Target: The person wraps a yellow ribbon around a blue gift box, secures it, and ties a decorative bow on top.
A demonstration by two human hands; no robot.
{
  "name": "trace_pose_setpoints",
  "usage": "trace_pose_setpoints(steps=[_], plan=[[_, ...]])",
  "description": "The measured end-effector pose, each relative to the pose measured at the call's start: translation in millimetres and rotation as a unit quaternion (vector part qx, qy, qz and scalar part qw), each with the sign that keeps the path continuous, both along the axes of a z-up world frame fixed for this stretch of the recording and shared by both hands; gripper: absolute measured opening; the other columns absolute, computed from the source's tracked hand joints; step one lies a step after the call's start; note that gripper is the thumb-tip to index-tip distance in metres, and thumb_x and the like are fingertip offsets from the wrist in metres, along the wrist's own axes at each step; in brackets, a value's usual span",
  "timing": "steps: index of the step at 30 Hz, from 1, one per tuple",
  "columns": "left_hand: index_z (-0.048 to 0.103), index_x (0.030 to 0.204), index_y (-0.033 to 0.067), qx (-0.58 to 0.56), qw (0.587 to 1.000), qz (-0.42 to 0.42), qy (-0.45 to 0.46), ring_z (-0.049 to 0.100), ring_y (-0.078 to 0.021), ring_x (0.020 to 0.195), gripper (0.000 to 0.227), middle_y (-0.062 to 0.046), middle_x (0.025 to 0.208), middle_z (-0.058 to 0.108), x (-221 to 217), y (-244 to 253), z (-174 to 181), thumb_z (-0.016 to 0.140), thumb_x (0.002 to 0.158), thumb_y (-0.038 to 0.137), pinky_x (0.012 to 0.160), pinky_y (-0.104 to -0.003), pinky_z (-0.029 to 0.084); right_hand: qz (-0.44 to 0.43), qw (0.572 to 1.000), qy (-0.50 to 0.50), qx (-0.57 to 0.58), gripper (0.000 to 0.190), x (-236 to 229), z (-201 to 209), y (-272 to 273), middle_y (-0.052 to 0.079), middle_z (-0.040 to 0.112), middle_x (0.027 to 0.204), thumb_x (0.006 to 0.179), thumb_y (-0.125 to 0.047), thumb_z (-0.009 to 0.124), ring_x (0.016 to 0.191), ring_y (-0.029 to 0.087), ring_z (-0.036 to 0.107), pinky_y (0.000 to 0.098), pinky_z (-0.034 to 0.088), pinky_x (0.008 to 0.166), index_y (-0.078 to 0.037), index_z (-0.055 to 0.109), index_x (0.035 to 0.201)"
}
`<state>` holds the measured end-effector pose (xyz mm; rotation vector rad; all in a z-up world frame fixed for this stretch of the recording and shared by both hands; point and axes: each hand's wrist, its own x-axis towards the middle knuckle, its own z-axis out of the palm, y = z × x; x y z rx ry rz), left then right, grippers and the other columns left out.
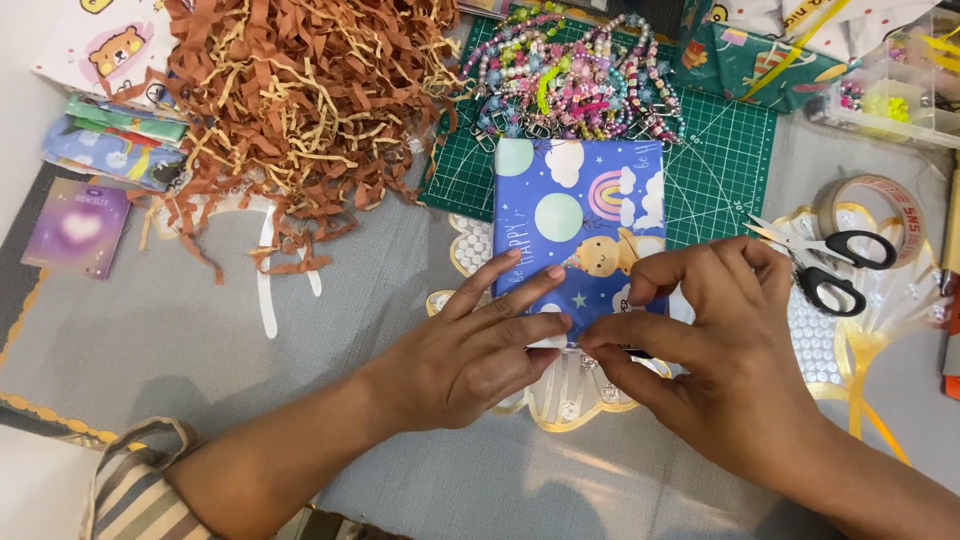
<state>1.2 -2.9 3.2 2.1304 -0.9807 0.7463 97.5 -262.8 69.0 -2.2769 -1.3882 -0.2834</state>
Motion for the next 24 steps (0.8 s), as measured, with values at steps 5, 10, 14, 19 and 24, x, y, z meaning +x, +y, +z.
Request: trace_pose_setpoints(steps=[5,10,14,19,24], plan=[[0.049,0.123,-0.001,0.015,1.0,0.013,0.018,0.061,-0.055,0.154,0.027,-0.025,0.137,0.075,0,-1,1,0.075,0.117,-0.006,0.133,-0.083,0.042,0.001,1.0,-0.016,-0.007,0.008,0,2,2,0.003,0.058,0.121,0.103,-0.035,0.089,0.114,0.029,0.06,0.058,0.032,0.106,-0.036,0.085,0.11],[0.05,0.117,-0.002,0.018,0.999,0.018,0.021,0.062,-0.0542,0.153,0.028,-0.024,0.136,0.076,0,-1,2,0.078,0.115,-0.007,0.133,-0.081,0.043,-0.001,0.997,-0.082,-0.008,0.003,-3,6,5,-0.002,0.066,0.121,0.104,-0.036,0.09,0.112,0.027,0.063,0.063,0.034,0.112,-0.038,0.089,0.107],[0.054,0.116,-0.0027,0.021,0.999,0.025,0.027,0.062,-0.0524,0.154,0.026,-0.023,0.136,0.077,0,-1,1,0.08,0.115,-0.005,0.134,-0.079,0.042,-0.006,0.991,-0.131,0.015,0.012,-5,2,6,-0.005,0.071,0.121,0.101,-0.04,0.098,0.11,0.025,0.065,0.0645,0.036,0.115,-0.038,0.087,0.104],[0.064,0.12,-0.0044,0.036,0.998,0.046,0.028,0.06,-0.0476,0.156,0.019,-0.018,0.136,0.077,-1,-2,-1,0.082,0.114,-0.003,0.134,-0.075,0.043,0.005,0.988,-0.148,0.041,0.014,-8,-4,7,-0.005,0.073,0.117,0.105,-0.033,0.098,0.1,0.023,0.067,0.0647,0.036,0.115,-0.034,0.085,0.102],[0.07,0.13,-0.0043,0.043,0.996,0.054,0.047,0.061,-0.0425,0.157,0.022,-0.014,0.138,0.076,-1,0,-3,0.084,0.114,0.002,0.136,-0.072,0.043,0.034,0.979,-0.195,0.051,0.012,-8,-6,6,-0.008,0.074,0.115,0.11,-0.023,0.094,0.1,0.023,0.07,0.0628,0.034,0.115,-0.031,0.086,0.113]])
